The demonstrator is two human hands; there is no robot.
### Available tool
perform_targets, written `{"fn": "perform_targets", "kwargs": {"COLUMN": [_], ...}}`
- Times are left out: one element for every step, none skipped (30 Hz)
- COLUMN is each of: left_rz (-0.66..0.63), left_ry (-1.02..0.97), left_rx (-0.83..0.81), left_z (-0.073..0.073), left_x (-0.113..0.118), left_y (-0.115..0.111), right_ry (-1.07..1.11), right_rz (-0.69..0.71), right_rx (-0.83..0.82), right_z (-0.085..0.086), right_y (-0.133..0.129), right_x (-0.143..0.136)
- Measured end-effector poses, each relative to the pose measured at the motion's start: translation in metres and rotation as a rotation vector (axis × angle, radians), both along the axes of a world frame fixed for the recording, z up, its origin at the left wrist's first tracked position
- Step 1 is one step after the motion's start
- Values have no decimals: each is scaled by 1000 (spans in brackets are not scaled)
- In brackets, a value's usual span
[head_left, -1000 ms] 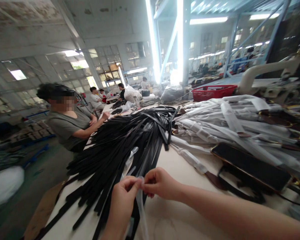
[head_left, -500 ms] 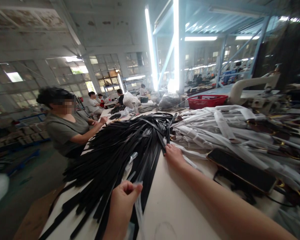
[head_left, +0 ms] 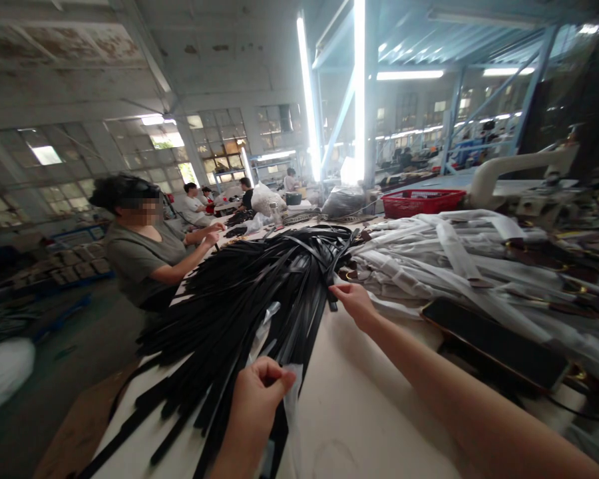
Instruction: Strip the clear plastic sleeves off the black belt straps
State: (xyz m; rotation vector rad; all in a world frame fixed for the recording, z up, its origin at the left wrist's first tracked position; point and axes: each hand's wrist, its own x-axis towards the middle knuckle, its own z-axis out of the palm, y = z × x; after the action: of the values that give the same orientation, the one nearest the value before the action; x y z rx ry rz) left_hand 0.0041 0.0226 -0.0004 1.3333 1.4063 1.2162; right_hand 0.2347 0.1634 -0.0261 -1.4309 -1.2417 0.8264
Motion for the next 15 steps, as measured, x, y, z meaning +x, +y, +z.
{"fn": "perform_targets", "kwargs": {"left_rz": [-9,-18,-26,-27,-22,-8,11,21,27,38,48,59,65,71,74], "left_ry": [-9,-20,-32,-44,-53,-61,-67,-66,-57,-42,-21,2,27,47,63], "left_rx": [-7,-14,-22,-33,-49,-62,-70,-85,-99,-104,-104,-100,-96,-89,-85], "left_z": [3,6,9,12,14,15,15,14,12,10,7,5,3,1,0], "left_x": [0,0,0,1,1,1,2,2,2,2,2,2,3,3,3], "left_y": [-1,-1,-2,-2,-2,-1,0,1,2,3,4,4,4,4,4], "right_ry": [84,164,235,295,353,420,509,623,722,800,842,841,816,784,754], "right_rz": [20,46,77,110,147,191,253,339,431,522,596,640,658,661,657], "right_rx": [-13,-27,-43,-60,-84,-115,-160,-210,-251,-276,-269,-226,-166,-99,-35], "right_z": [2,3,5,7,9,12,16,20,24,27,29,31,31,31,29], "right_y": [-7,-16,-26,-36,-47,-58,-68,-77,-84,-90,-95,-98,-99,-100,-99], "right_x": [-5,-11,-17,-25,-32,-39,-45,-50,-54,-57,-60,-61,-63,-64,-64]}}
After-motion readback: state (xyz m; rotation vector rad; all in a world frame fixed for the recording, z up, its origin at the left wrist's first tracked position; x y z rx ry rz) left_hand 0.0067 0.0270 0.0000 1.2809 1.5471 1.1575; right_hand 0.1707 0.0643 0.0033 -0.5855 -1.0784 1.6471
